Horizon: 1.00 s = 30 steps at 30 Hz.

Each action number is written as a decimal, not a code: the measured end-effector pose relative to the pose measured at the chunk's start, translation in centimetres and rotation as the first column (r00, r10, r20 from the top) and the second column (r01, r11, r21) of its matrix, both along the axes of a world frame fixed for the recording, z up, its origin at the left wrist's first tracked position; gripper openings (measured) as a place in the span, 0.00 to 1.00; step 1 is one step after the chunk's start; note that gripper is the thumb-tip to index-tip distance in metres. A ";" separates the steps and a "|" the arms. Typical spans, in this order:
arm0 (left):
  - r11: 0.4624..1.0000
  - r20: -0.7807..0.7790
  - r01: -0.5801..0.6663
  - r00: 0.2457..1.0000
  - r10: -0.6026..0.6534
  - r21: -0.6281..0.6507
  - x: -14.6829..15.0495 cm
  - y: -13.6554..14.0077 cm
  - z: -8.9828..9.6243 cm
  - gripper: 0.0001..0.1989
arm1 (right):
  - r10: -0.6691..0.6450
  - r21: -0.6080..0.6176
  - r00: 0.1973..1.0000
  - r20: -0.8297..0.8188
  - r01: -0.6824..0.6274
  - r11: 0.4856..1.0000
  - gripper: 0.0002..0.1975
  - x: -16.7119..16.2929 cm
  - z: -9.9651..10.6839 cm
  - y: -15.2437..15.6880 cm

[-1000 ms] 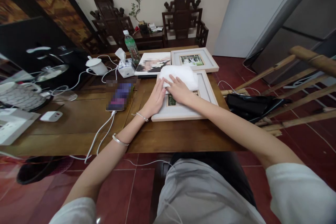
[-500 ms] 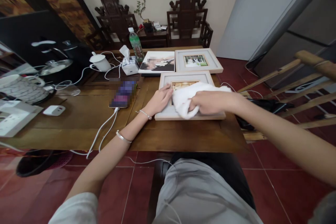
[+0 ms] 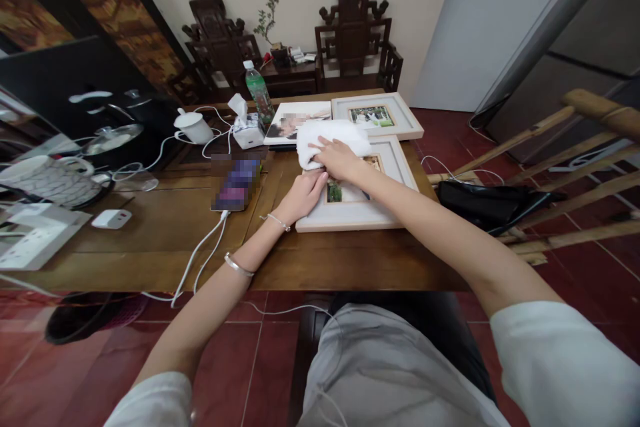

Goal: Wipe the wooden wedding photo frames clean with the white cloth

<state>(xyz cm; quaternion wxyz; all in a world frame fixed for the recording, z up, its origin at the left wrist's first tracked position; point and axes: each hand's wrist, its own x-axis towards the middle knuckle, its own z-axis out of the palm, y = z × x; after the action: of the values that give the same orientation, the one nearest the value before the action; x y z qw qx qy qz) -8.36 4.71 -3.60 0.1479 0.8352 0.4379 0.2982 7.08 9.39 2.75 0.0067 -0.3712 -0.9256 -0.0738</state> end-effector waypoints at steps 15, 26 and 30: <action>1.000 0.034 -0.014 0.999 0.014 0.009 -0.1 0.4 -1.2 0.27 | -0.411 0.070 0.886 0.217 0.405 0.911 0.23 13.2 1.5 -1.4; 0.999 0.022 -0.040 0.999 0.040 0.019 0.0 0.7 -1.4 0.20 | -0.083 -0.041 0.974 0.210 0.093 0.995 0.27 15.9 1.5 -15.4; 0.998 0.069 -0.060 0.996 0.062 -0.022 0.1 0.9 -1.4 0.20 | -0.163 -0.047 0.964 0.208 0.177 0.983 0.26 13.4 1.4 -16.9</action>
<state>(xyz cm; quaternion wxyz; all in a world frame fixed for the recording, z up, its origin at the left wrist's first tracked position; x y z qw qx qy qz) -8.24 5.63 -5.00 0.1621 0.8090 0.4608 0.3270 20.46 -7.52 4.17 -0.1065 -0.4398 -0.8880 -0.0817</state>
